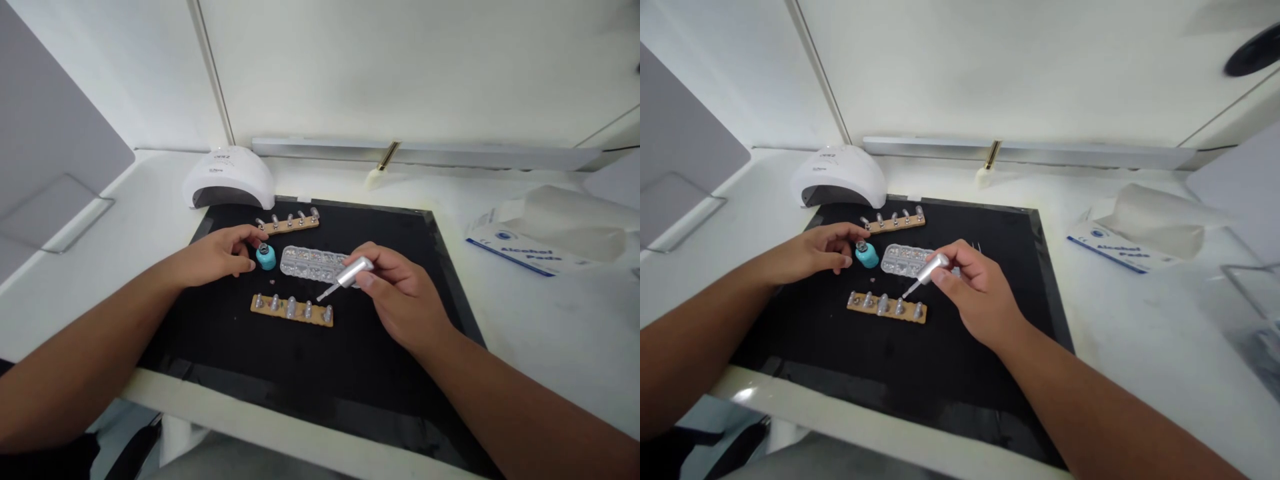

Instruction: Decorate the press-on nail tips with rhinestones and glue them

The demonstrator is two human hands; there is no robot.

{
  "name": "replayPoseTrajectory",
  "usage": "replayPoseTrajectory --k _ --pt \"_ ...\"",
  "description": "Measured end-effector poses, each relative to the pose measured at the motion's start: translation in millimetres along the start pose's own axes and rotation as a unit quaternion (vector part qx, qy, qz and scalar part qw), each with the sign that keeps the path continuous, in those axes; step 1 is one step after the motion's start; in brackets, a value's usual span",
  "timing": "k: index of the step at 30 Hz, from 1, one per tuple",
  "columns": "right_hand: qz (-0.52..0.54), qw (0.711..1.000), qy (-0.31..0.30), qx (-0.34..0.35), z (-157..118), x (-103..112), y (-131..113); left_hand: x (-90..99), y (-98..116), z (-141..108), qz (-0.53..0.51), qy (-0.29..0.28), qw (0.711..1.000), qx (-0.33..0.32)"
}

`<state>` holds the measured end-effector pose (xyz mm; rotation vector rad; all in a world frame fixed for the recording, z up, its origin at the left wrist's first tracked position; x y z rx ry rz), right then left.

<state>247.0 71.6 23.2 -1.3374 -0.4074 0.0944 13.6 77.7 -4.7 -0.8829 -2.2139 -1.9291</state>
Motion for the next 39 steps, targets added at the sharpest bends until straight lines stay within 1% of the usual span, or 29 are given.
replayPoseTrajectory --k 3,7,10,14,17,19,22,26,29,32,35,39 --pt "-0.001 1.0 -0.001 0.013 1 1 -4 -4.2 9 -1 0.01 -0.006 1.0 0.0" --pt "-0.002 0.999 -0.007 0.04 1 4 -4 -10.4 14 4 0.027 0.019 0.999 -0.027" --pt "-0.001 0.999 -0.01 0.05 0 5 0 -13.2 11 9 0.032 0.036 0.997 -0.052" --pt "0.006 0.999 -0.004 0.045 -2 6 6 -15.7 3 10 0.02 0.035 0.997 -0.061" --pt "0.02 0.999 0.004 0.041 -2 6 5 -15.2 5 7 -0.003 0.04 0.997 -0.068" --pt "0.03 0.999 0.011 0.039 -2 6 3 -14.0 12 4 -0.012 0.049 0.996 -0.076" --pt "0.048 0.998 0.028 0.034 0 7 0 -14.2 31 -1 -0.013 0.057 0.994 -0.091" --pt "0.066 0.996 0.045 0.034 1 8 -4 -20.8 59 -3 -0.018 0.047 0.992 -0.116" --pt "0.067 0.995 0.066 0.043 0 13 -8 -25.9 69 2 -0.027 0.048 0.987 -0.152" --pt "0.062 0.993 0.087 0.055 -2 19 -13 -30.2 66 9 -0.024 0.052 0.98 -0.19" --pt "0.053 0.99 0.11 0.07 -4 25 -19 -33.7 60 15 -0.01 0.041 0.974 -0.224" --pt "0.042 0.985 0.144 0.091 -5 28 -27 -35.4 60 16 0.012 0.021 0.966 -0.256"
Point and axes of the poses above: each hand's wrist, its own z-axis towards the middle knuckle, its own x-axis out of the back of the hand, y = z × x, the point moved 10 cm from there along z, towards the middle knuckle, and after that the axes turned 3 degrees about -z, right-handed, at the moved point
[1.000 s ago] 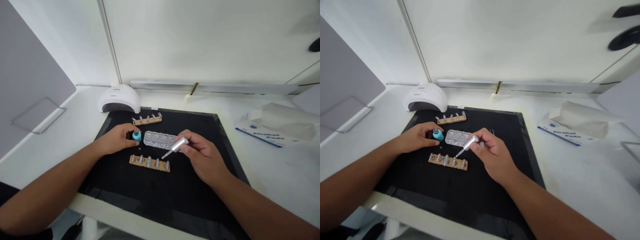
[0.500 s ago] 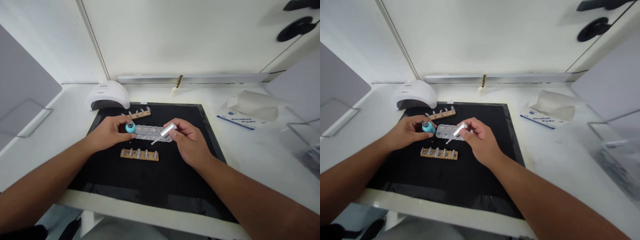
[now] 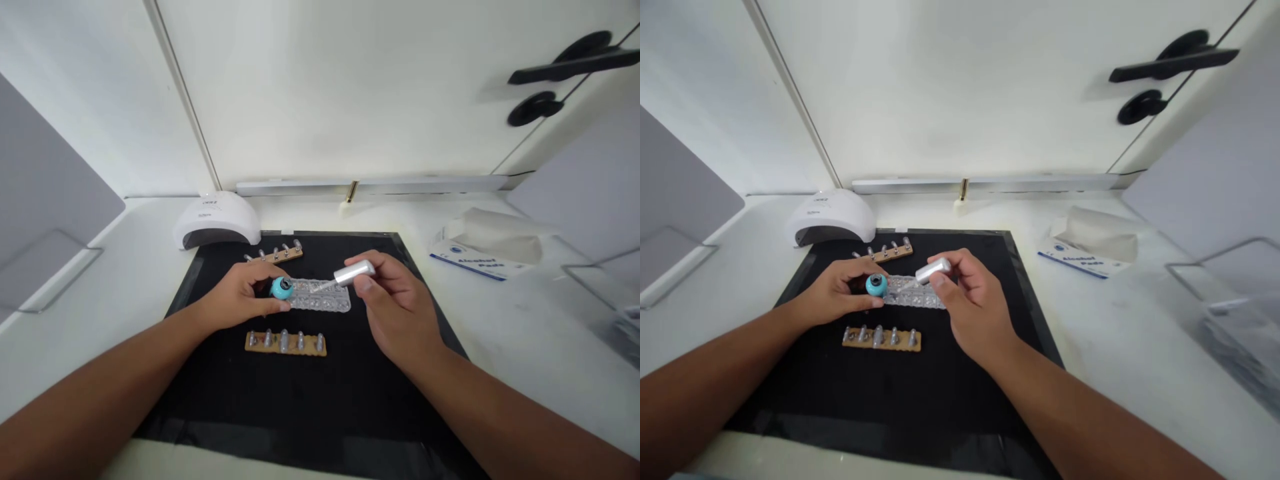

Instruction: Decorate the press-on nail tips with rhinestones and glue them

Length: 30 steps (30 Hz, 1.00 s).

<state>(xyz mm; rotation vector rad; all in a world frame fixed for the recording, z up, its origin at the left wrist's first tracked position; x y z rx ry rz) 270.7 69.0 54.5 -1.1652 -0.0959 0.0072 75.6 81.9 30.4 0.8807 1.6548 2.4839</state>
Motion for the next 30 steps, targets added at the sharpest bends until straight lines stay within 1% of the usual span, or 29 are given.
replayPoseTrajectory --k 5,13,18,25,30 --pt "-0.005 1.0 0.013 0.014 2 -3 -5 -3.1 5 -3 0.006 -0.024 0.999 -0.025" --pt "-0.019 1.0 -0.007 0.005 2 -14 -6 -5.2 19 -2 0.023 -0.032 0.998 -0.052" --pt "-0.043 0.999 -0.013 0.002 0 -16 -4 -7.3 22 -3 0.048 -0.042 0.996 -0.069" --pt "-0.121 0.991 -0.039 0.043 -1 -23 -13 -6.8 30 -4 0.069 -0.038 0.993 -0.088" --pt "-0.175 0.977 -0.087 0.082 1 -41 -28 -5.3 37 -6 0.079 -0.024 0.992 -0.098"
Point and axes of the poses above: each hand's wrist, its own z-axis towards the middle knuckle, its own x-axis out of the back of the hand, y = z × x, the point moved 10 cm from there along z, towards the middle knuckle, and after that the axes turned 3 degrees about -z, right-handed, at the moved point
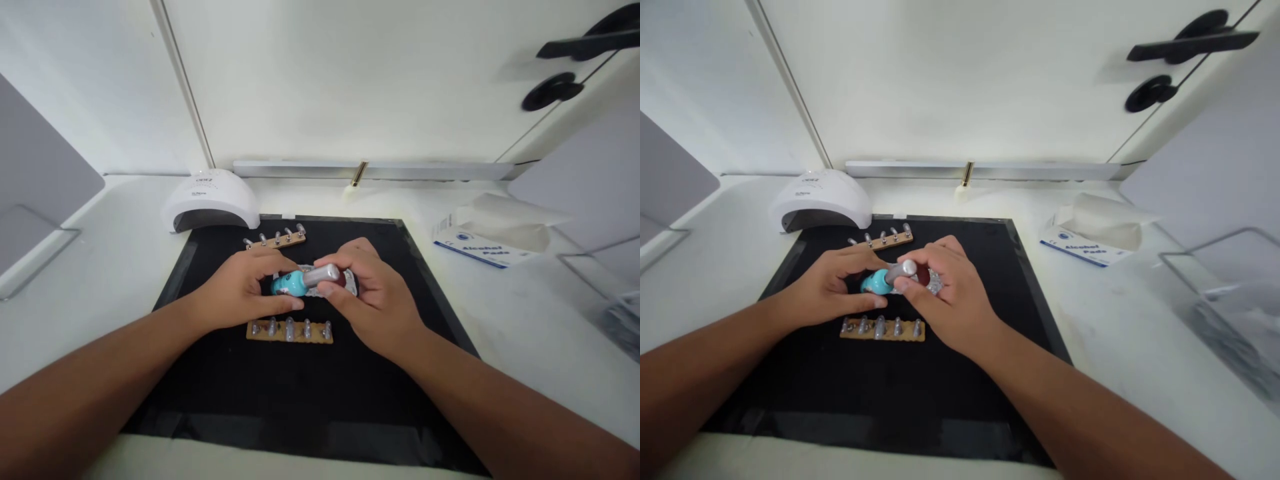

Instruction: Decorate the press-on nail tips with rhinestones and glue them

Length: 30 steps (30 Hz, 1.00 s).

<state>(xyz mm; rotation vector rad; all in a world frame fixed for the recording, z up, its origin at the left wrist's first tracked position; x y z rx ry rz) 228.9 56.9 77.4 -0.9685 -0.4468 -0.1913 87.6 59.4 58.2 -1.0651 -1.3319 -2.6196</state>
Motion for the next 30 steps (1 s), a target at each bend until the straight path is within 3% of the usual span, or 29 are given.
replayPoseTrajectory --k 4,12,18,30 --pt "-0.001 1.0 0.006 0.007 3 0 -4 -0.7 0 0 0.007 0.002 1.0 -0.002" --pt "0.073 0.993 0.071 -0.061 -8 16 26 0.0 -6 0 -0.002 0.003 1.0 0.021" --pt "0.141 0.982 0.095 -0.079 -7 19 32 -1.1 -5 0 0.004 -0.003 1.0 0.014" --pt "0.159 0.975 0.106 -0.111 -9 19 39 -2.9 -12 -2 -0.031 -0.002 0.998 0.048"
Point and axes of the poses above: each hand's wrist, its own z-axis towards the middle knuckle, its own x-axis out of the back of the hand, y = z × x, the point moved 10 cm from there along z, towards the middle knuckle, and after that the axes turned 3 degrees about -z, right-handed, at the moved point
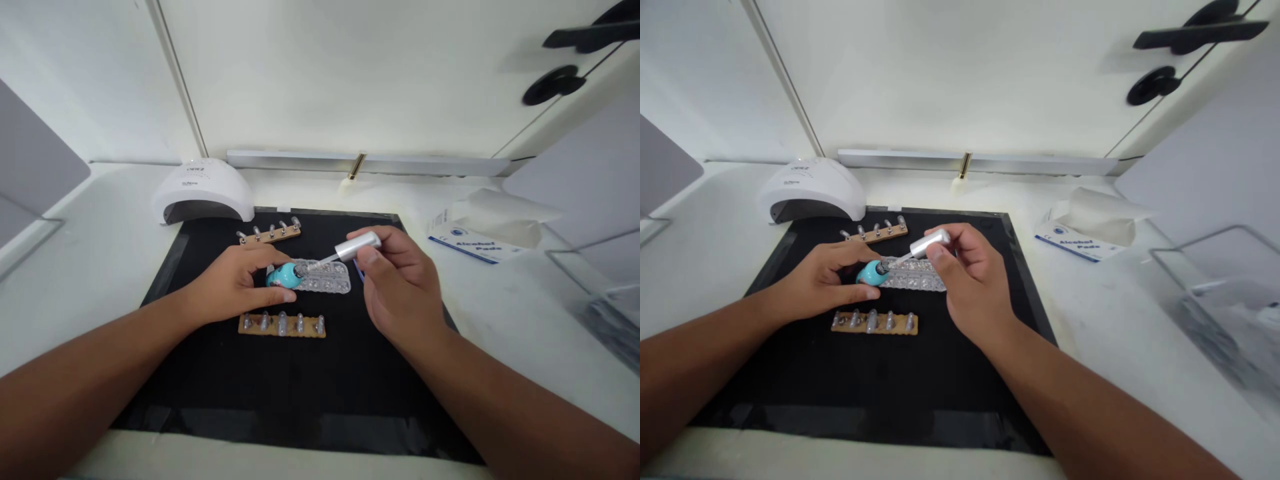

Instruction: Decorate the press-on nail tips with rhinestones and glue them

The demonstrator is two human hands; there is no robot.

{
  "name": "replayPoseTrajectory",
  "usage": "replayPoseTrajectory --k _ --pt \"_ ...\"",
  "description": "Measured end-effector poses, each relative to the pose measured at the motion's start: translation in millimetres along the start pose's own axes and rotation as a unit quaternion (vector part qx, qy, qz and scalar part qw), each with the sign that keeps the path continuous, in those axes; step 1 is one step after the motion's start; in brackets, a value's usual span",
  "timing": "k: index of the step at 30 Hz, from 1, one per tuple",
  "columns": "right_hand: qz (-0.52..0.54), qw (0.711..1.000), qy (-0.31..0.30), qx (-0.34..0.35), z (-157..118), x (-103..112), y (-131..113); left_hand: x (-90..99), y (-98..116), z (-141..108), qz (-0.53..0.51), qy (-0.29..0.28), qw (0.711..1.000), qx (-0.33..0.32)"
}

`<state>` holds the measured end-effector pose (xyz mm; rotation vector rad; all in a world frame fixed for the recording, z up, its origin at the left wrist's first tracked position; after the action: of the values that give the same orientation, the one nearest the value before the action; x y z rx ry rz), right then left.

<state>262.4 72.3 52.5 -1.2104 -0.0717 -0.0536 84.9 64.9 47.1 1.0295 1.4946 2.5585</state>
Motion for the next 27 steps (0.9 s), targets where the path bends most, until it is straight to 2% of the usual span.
replayPoseTrajectory --k 17,27 --pt "0.038 0.999 0.009 -0.012 0.1 -1.5 -2.0 -2.4 0.9 0.5 -0.009 -0.001 1.0 -0.013" --pt "0.066 0.998 0.004 -0.006 -0.1 -3.1 -1.0 -4.3 -3.0 0.7 -0.027 -0.006 1.0 0.005"
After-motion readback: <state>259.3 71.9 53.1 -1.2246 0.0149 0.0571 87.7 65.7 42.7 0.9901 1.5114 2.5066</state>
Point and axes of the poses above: each hand's wrist, its own z-axis towards the middle knuckle, its own x-axis out of the back of the hand, y = z × x, the point moved 10 cm from there along z, towards the middle knuckle, and after that the axes turned 3 degrees about -z, right-handed, at the moved point
